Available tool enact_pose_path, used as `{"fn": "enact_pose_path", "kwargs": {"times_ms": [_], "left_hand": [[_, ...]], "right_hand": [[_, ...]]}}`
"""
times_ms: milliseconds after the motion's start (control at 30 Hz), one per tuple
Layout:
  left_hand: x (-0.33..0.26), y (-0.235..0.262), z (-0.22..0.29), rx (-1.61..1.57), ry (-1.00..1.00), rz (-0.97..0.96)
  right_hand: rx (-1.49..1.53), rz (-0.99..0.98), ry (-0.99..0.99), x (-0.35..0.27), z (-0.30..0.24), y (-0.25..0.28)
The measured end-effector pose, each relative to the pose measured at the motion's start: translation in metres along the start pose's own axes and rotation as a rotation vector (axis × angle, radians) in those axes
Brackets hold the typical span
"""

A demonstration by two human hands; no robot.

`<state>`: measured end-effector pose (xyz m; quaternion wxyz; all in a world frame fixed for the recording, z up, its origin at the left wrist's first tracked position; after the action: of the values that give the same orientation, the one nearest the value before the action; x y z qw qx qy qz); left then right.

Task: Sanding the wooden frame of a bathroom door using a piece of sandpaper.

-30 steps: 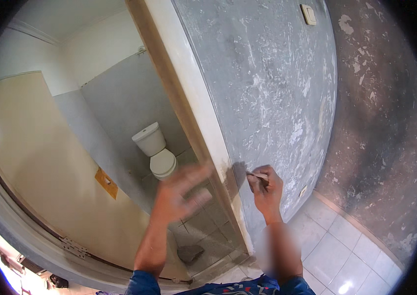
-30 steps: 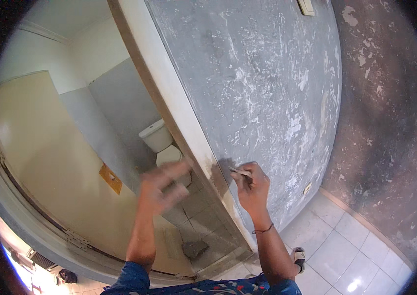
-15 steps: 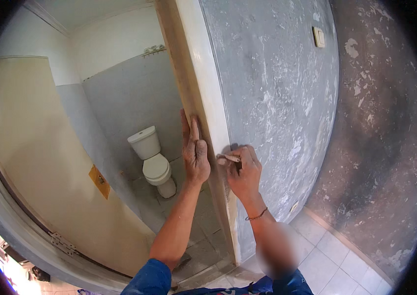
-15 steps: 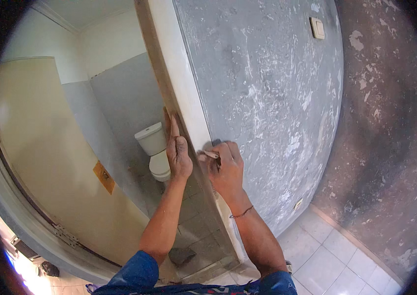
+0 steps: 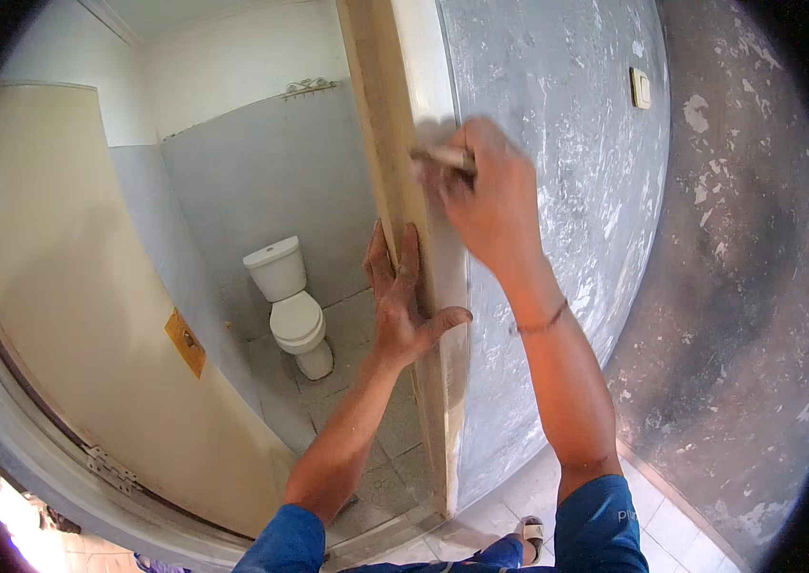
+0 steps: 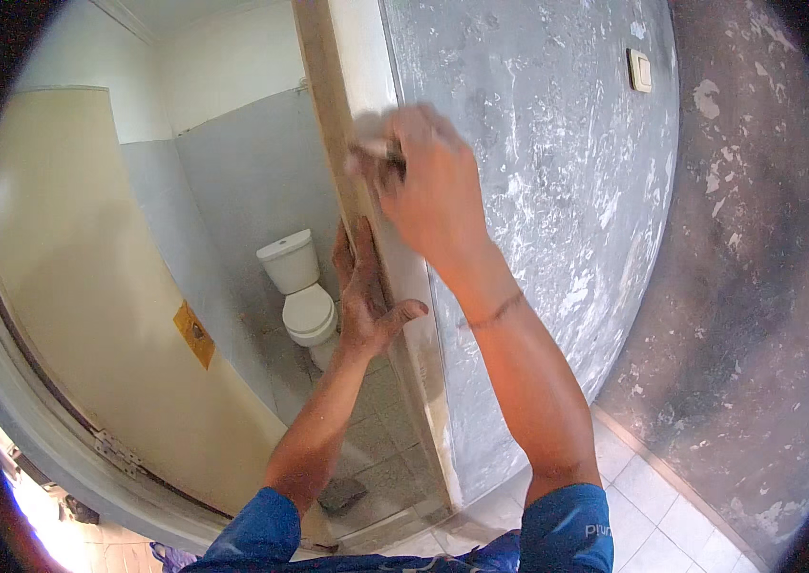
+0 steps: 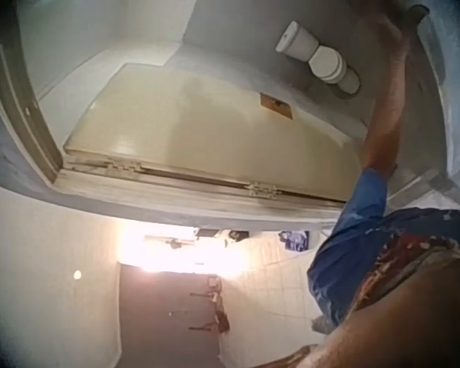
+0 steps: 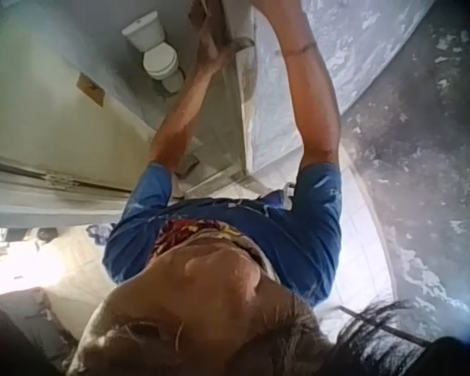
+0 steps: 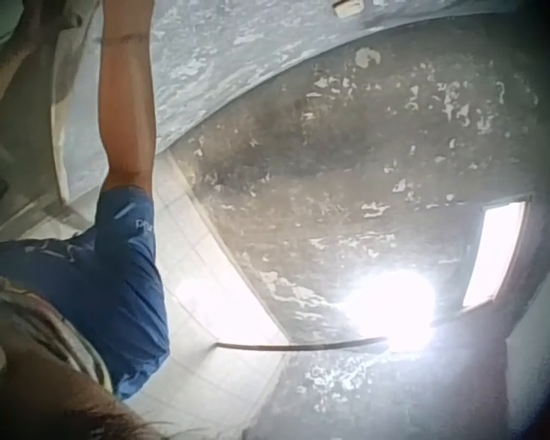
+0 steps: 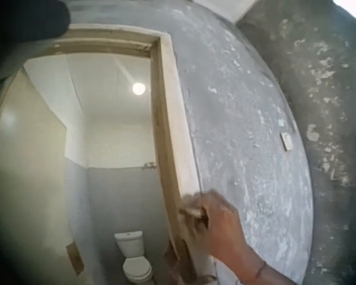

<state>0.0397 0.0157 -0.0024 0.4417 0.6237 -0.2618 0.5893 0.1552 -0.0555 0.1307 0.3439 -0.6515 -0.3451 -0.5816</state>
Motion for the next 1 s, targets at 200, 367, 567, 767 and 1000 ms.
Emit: {"fn": "enact_pose_path", "kwargs": {"times_ms": [200, 367, 567, 767, 1000], "left_hand": [[0.003, -0.004, 0.004, 0.071, -0.022, 0.029], [0.000, -0.001, 0.002, 0.073, -0.050, 0.060], [0.005, 0.000, 0.008, 0.093, -0.058, 0.034], [0.002, -0.002, 0.001, 0.029, -0.014, 0.028], [-0.005, -0.003, -0.007, -0.025, 0.040, 0.005]], "right_hand": [[-0.027, -0.153, -0.053, -0.028, 0.007, -0.004], [-0.023, -0.068, 0.014, 0.006, 0.002, -0.005], [-0.143, -0.088, 0.040, -0.016, -0.005, -0.004], [-0.072, 0.062, 0.002, -0.005, 0.004, -0.004], [-0.104, 0.034, -0.188, -0.078, 0.032, 0.010]]}}
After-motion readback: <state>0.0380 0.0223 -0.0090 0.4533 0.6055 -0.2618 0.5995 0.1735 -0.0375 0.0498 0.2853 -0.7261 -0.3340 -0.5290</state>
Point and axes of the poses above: each hand's wrist, its own x-axis towards the middle knuckle, its own y-axis out of the back of the hand, z = x × y, the point moved 8 cm from there along x, towards the middle knuckle, and after that the axes turned 11 degrees about x, right-handed, at the moved point
